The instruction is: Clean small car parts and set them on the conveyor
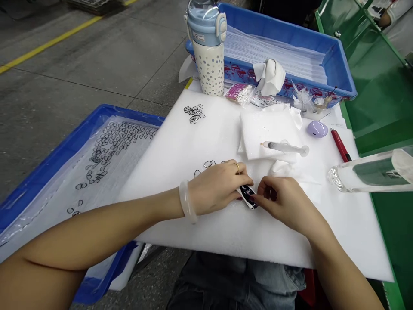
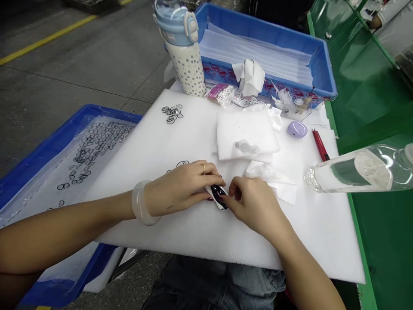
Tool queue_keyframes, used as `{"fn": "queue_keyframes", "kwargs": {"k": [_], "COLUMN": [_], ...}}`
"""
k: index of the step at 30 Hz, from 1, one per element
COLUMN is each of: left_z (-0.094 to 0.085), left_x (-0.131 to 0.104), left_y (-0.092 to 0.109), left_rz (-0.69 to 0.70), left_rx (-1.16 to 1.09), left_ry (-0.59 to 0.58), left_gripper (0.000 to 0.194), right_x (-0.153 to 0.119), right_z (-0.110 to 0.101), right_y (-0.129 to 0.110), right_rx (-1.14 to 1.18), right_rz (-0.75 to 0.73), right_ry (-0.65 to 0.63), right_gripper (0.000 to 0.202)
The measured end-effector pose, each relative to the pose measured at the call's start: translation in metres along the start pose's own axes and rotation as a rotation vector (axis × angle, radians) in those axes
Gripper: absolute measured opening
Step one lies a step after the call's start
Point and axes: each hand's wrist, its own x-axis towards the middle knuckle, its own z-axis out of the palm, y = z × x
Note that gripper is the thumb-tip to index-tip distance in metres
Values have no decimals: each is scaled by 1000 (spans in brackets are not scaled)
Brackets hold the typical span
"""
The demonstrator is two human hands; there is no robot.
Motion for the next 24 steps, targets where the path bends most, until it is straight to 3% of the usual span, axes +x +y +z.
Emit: {"fn": "queue_keyframes", "kwargs": {"k": [4,6,9,13,16,18,19,20,24], "left_z": [0,-1,-5,-8,-10,-12,-13,-13,4], "left_x": [1,1,0,-4,-8,-10,-11,-12,-17], "left_y": [5,4,-4,-13,-16,-15,-14,-12,0], "left_rz": [-19,-24,-2,71,85,76,82,93,149], "left_rx": [44,11,-54,-80,-73,-69,-74,-83,-23], "left_ry": [5,7,-28,-52,74,199,200,135,-328], "left_gripper": [19,20,31,66,53,42,35,32,40], "right_x": [-6,-7,-5,-5,-19,-45,-64,-86,-182], "right_z": [-1,-1,4,20,17,4,-2,-8,-12], "right_y": [1,4,0,-21,-16,11,31,54,152], "right_rx": [-131,-127,-210,-391,-353,-305,-282,-265,-272], "right_rz": [-25,-105,-199,-130,-54,82,185,310,853], "right_ry": [37,25,72,212,282,372,435,509,745], "right_gripper": [15,15,31,31,32,32,31,28,25]}}
